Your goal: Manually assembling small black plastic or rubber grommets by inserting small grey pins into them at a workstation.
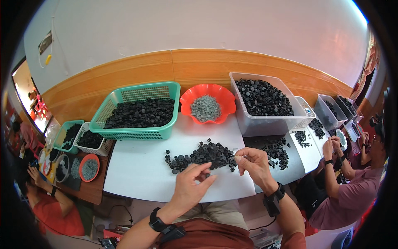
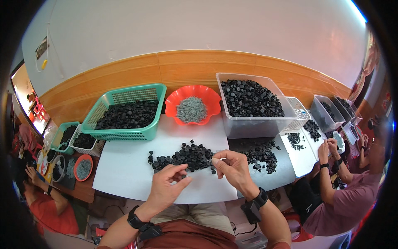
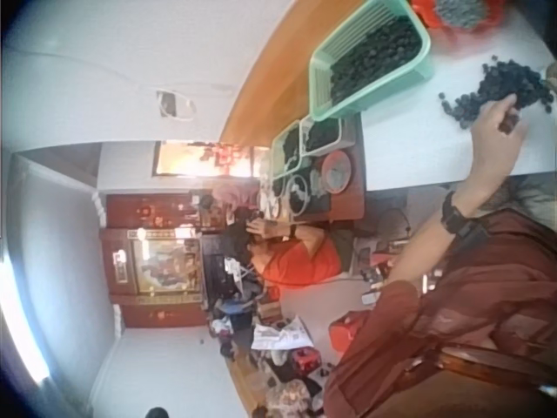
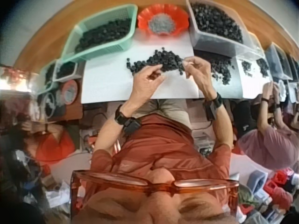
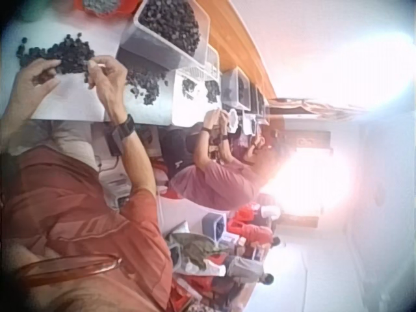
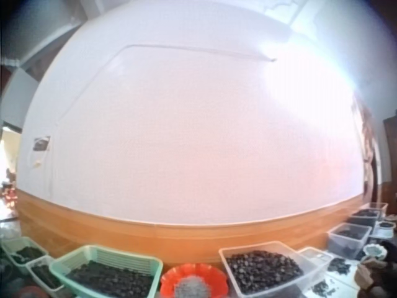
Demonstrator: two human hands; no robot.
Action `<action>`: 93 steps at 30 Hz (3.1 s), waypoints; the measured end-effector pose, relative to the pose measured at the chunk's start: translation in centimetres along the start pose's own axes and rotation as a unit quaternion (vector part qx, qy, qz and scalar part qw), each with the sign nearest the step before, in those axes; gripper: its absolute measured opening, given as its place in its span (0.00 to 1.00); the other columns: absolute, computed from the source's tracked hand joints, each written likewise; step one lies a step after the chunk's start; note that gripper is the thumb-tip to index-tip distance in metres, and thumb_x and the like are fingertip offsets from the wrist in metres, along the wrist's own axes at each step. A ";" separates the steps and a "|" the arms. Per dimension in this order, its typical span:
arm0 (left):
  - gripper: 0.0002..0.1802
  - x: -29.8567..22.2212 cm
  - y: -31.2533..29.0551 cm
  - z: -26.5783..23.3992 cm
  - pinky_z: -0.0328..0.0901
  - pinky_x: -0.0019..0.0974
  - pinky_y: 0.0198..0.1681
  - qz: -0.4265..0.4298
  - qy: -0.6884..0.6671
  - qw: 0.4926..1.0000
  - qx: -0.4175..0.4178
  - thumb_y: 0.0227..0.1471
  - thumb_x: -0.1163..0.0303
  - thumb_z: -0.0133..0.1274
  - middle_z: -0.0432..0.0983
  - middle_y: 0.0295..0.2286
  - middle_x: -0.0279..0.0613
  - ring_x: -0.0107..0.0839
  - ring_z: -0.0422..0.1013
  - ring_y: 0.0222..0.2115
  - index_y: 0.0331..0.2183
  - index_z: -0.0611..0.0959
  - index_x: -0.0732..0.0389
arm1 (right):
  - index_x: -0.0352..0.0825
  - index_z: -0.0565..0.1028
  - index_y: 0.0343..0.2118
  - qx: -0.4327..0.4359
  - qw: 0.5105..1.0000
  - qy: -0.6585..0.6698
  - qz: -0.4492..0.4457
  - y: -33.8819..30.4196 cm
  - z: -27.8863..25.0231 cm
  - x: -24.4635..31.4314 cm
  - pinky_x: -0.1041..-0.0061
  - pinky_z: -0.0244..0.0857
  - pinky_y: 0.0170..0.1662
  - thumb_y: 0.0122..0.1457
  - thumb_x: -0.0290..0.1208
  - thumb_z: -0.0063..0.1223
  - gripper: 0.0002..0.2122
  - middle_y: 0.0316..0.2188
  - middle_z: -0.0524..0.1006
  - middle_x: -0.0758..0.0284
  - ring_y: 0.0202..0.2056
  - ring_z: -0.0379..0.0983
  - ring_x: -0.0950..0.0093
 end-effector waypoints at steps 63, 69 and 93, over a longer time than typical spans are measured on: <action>0.11 1.6 -1.0 4.2 0.66 0.28 0.33 -0.114 -0.048 0.986 0.115 0.59 0.69 0.60 0.80 0.30 0.39 0.22 0.71 0.29 0.38 0.86 0.67 | 0.36 0.81 0.39 0.011 0.885 -0.449 -0.121 -0.1 -1.7 0.7 0.63 0.72 0.38 0.56 0.27 0.57 0.08 0.41 0.79 0.64 0.36 0.78 0.58; 0.11 1.3 -0.8 4.3 0.67 0.30 0.33 -0.099 -0.046 0.987 0.118 0.58 0.69 0.60 0.79 0.29 0.41 0.24 0.71 0.28 0.37 0.86 0.68 | 0.37 0.79 0.41 0.107 0.801 -0.495 -0.320 -3.7 1.5 3.1 0.73 0.73 0.34 0.50 0.22 0.56 0.13 0.40 0.77 0.71 0.33 0.75 0.71; 0.13 2.8 -2.6 2.5 0.77 0.39 0.48 -0.266 -0.406 0.871 0.080 0.62 0.74 0.54 0.80 0.41 0.46 0.34 0.80 0.40 0.47 0.81 0.70 | 0.33 0.82 0.42 0.022 0.966 -0.182 -0.181 -6.6 1.8 0.5 0.75 0.75 0.36 0.58 0.18 0.61 0.09 0.36 0.83 0.60 0.34 0.81 0.70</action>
Point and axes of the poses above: each hand's wrist, its own y-axis towards the middle knuckle, its own z-axis out of the palm, x = y × z, the point moved 4 cm from there along y, towards the middle knuckle
